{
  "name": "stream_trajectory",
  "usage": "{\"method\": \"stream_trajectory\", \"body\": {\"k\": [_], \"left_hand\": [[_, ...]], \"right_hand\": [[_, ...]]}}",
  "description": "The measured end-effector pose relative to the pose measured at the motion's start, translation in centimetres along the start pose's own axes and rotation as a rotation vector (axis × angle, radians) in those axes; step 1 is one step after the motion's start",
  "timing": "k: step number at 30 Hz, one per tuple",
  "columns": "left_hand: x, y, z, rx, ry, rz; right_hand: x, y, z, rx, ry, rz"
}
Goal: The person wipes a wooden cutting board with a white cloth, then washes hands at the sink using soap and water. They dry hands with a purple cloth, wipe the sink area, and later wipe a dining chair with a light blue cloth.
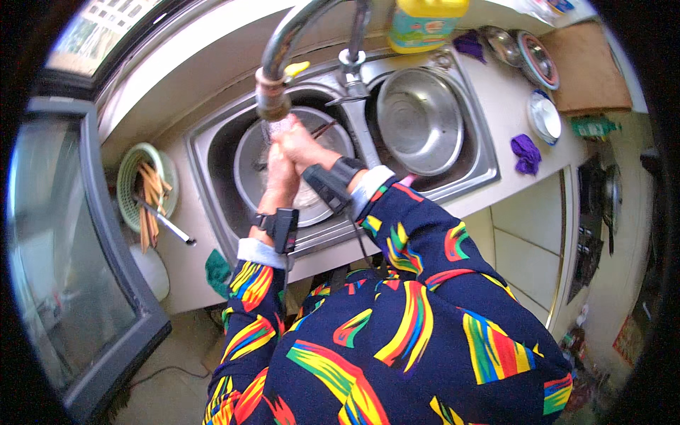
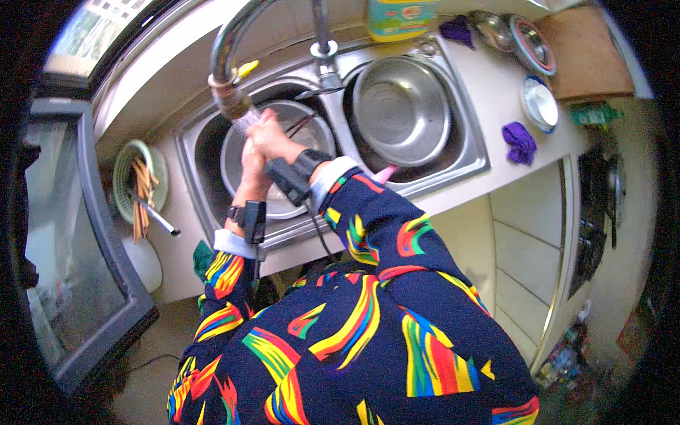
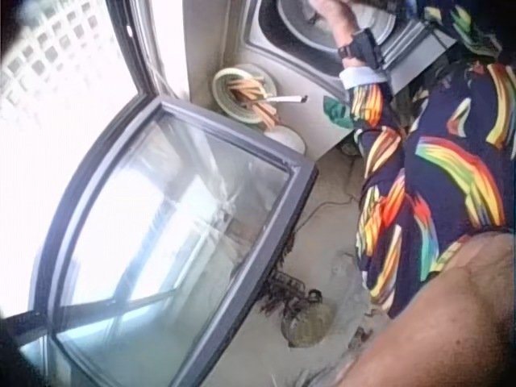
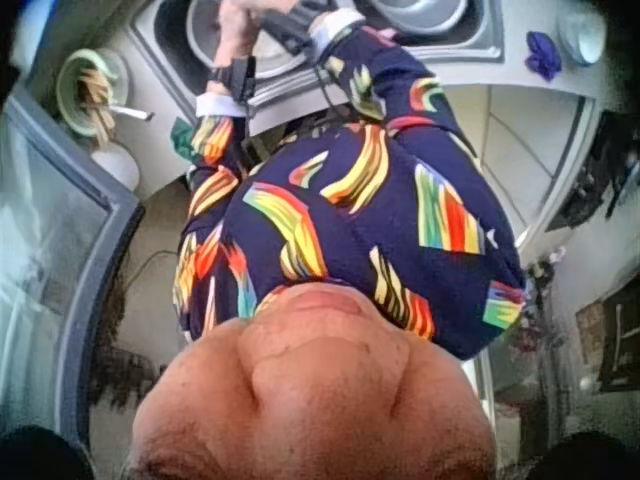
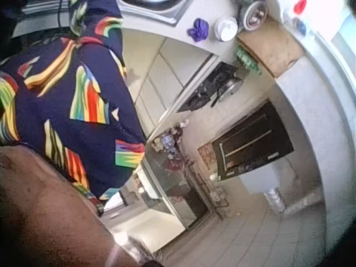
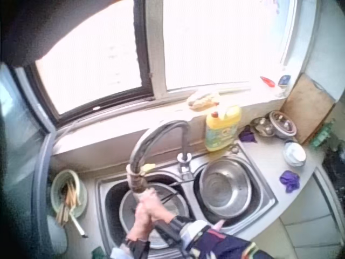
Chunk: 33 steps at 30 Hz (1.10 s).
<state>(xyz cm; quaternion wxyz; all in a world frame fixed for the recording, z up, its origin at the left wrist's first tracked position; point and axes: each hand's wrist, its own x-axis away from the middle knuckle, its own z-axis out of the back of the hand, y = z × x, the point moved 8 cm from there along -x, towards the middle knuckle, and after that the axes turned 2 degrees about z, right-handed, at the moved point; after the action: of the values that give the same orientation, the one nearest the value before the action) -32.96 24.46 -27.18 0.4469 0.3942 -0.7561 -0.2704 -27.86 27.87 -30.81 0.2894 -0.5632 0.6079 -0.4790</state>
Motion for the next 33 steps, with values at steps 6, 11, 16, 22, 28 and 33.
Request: {"method": "stream_trajectory", "body": {"k": [6, 11, 16, 22, 28, 33], "left_hand": [[1.8, 1.2, -1.6, 0.185, -0.179, -0.105], [1.8, 1.3, -1.9, 0.375, -0.173, 0.066], [-0.1, 0.4, -0.9, 0.345, -0.189, 0.258], [-0.1, 2.2, -1.1, 0.484, -0.287, 0.133], [3.0, 3.9, -5.3, 0.898, -0.551, 0.109], [3.0, 3.4, -5.9, 0.742, -0.549, 0.113]], "right_hand": [[-1.1, -0.2, 2.0, 0.0, 0.129, -0.179], [-0.6, -4.4, 1.0, 0.749, -0.057, 0.211], [2.1, -1.8, -1.9, 0.46, -0.292, 0.055], [4.0, -1.4, -3.4, -0.194, -0.194, -0.185], [4.6, -3.4, -4.2, -0.703, -0.12, -0.314], [3.9, -5.3, -4.8, -0.84, -0.103, -0.284]]}}
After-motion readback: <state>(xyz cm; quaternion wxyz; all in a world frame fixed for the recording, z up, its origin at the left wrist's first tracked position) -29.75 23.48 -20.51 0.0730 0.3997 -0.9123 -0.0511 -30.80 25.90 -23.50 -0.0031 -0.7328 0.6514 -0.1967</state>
